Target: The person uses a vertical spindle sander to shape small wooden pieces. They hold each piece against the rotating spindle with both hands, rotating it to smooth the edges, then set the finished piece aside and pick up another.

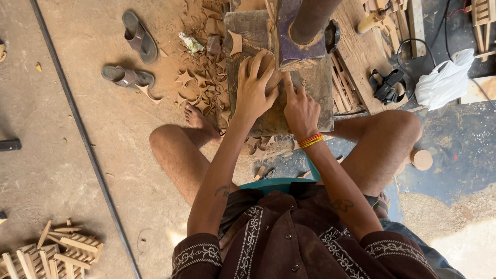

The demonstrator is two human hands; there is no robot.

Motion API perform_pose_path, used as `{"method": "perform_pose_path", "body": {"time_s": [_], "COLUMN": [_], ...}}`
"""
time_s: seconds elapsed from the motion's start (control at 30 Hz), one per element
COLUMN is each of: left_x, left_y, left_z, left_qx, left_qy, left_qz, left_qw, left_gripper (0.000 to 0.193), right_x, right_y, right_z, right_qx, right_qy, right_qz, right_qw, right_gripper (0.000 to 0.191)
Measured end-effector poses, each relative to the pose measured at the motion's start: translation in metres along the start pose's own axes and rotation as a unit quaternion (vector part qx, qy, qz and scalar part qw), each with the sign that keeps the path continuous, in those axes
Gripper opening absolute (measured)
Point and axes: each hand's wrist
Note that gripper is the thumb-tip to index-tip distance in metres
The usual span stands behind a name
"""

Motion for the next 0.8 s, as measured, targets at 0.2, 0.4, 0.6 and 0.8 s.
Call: {"method": "perform_pose_path", "body": {"time_s": [0.2, 0.4, 0.6, 0.8], "left_x": [-0.004, 0.000, 0.000, 0.004], "left_y": [0.000, 0.005, 0.009, 0.007], "left_z": [0.000, 0.000, 0.000, 0.008], "left_qx": [-0.008, -0.013, -0.016, -0.015], "left_qy": [0.007, 0.008, -0.007, -0.015], "left_qz": [0.010, 0.013, 0.018, 0.028], "left_qw": [1.000, 1.000, 1.000, 0.999], "left_gripper": [0.077, 0.079, 0.075, 0.074], "right_x": [-0.003, -0.001, -0.003, 0.000], "right_y": [-0.001, -0.006, -0.005, -0.009], "right_z": [-0.005, -0.007, -0.008, -0.007], "right_qx": [0.013, -0.006, -0.011, -0.025], "right_qy": [0.022, 0.031, 0.034, 0.026], "right_qz": [-0.056, -0.042, -0.045, -0.026], "right_qw": [0.998, 0.999, 0.998, 0.999], "right_gripper": [0.072, 0.070, 0.073, 0.076]}}
Point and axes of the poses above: each hand's wrist, its own x-axis away from the middle knuckle, its own y-axis out of the palm, z = x × y, and after that the axes turned 2 degrees about -z, right-handed
